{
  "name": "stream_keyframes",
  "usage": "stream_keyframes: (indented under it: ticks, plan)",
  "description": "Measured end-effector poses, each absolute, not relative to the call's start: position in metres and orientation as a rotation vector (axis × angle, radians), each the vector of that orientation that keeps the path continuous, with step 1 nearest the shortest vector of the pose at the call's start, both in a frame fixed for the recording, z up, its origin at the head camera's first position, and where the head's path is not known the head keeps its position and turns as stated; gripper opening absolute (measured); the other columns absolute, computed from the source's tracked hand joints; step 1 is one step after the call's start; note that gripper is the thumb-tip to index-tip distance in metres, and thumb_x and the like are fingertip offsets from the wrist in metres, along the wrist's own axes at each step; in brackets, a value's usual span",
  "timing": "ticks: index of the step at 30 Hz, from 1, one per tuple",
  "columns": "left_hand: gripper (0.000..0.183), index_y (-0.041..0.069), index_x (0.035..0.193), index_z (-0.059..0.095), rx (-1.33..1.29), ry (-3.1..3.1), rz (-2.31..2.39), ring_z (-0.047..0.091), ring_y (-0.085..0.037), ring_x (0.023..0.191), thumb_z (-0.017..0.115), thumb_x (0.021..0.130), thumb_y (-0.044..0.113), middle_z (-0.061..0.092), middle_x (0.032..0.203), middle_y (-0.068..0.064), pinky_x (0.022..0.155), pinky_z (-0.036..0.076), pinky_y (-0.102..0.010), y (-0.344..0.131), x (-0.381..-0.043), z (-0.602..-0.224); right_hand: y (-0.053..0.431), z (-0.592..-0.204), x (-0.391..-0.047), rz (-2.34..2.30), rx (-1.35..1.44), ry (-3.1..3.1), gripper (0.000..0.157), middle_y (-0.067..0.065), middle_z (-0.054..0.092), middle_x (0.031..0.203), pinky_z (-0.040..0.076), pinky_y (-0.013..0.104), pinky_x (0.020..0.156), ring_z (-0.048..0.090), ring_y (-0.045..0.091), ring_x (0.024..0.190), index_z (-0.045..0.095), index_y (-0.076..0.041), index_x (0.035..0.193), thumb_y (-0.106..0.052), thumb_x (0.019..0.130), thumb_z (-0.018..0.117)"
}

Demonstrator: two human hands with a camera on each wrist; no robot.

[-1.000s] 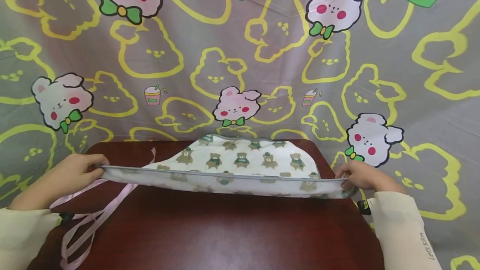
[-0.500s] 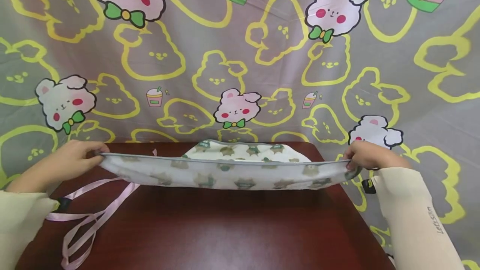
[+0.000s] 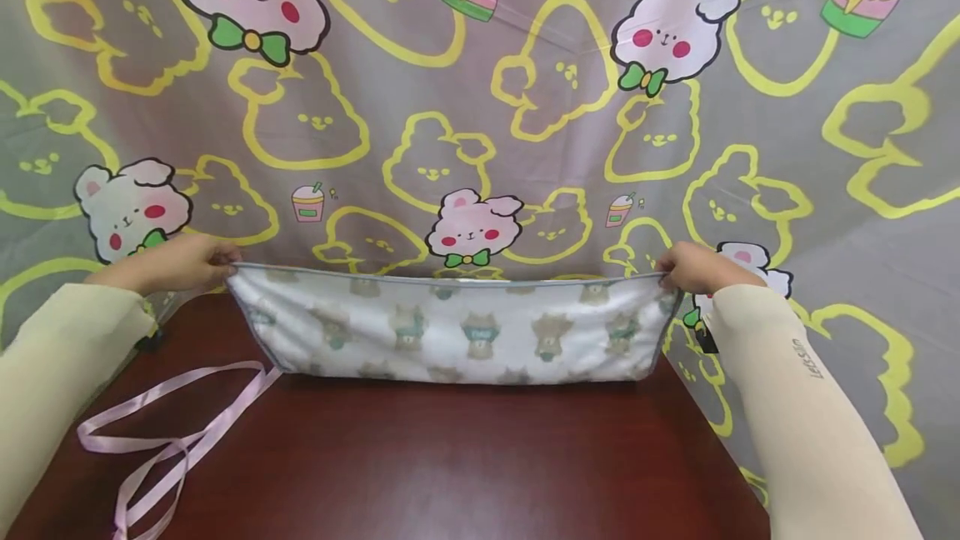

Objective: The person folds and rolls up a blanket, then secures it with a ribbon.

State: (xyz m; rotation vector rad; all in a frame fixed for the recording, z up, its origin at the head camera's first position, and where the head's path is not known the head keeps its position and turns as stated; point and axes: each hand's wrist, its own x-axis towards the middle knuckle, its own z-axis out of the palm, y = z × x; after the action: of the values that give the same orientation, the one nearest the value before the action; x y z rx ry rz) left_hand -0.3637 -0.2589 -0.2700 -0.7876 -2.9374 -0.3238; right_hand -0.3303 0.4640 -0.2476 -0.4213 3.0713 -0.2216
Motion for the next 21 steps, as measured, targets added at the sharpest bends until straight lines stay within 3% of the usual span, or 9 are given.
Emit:
stream_keyframes:
  ticks: [5,8,12,17,21]
  plan:
    - [0.014,0.002,0.096,0.058,-0.673,-2.784,-0.26,0.053,-0.021,0.067,0.051,0.088,0.01,0.059,0.078,-0.007,0.059,0.041,-0.039,-0.256,-0.387,-0.236,0.454,-0.219,-0.34,-0.22,-0.267,3.538,0.019,0.019,0.061,0.092,0.038,0.045,0.061,0.052,0.033,0.076,0.064,-0.005,0.099,-0.01,0.088,0.05]
    - [0.02,0.002,0.103,0.055,-0.519,-2.625,-0.354,0.054,-0.024,0.067,0.044,0.092,0.016,0.059,0.081,-0.012,0.057,0.04,-0.039,-0.255,-0.384,-0.203,0.449,-0.191,-0.34,-0.405,-0.081,3.853,0.024,0.02,0.062,0.094,0.037,0.049,0.065,0.052,0.04,0.08,0.065,-0.005,0.102,-0.013,0.09,0.046]
    - [0.029,0.002,0.108,0.054,-0.339,-2.376,-0.521,0.051,-0.025,0.07,0.039,0.094,0.023,0.059,0.088,-0.015,0.057,0.036,-0.033,-0.258,-0.367,-0.159,0.444,-0.152,-0.332,-0.766,0.138,4.117,0.024,0.015,0.064,0.089,0.034,0.035,0.067,0.05,0.029,0.078,0.068,-0.008,0.1,-0.018,0.088,0.05]
    - [0.034,0.006,0.111,0.054,-0.299,-2.32,-0.601,0.048,-0.016,0.078,0.041,0.093,0.031,0.057,0.1,-0.014,0.06,0.033,-0.028,-0.267,-0.34,-0.138,0.444,-0.131,-0.314,-0.856,0.114,4.141,0.022,0.011,0.065,0.086,0.026,0.022,0.062,0.04,0.003,0.067,0.07,-0.009,0.096,-0.016,0.085,0.052]
    - [0.03,0.009,0.107,0.057,-0.393,-2.421,-0.631,0.049,-0.005,0.075,0.046,0.092,0.033,0.058,0.098,-0.013,0.055,0.036,-0.025,-0.281,-0.324,-0.154,0.45,-0.144,-0.299,-0.8,0.111,3.89,0.027,0.011,0.063,0.096,0.034,0.023,0.055,0.047,0.005,0.072,0.065,-0.01,0.106,-0.025,0.09,0.049]
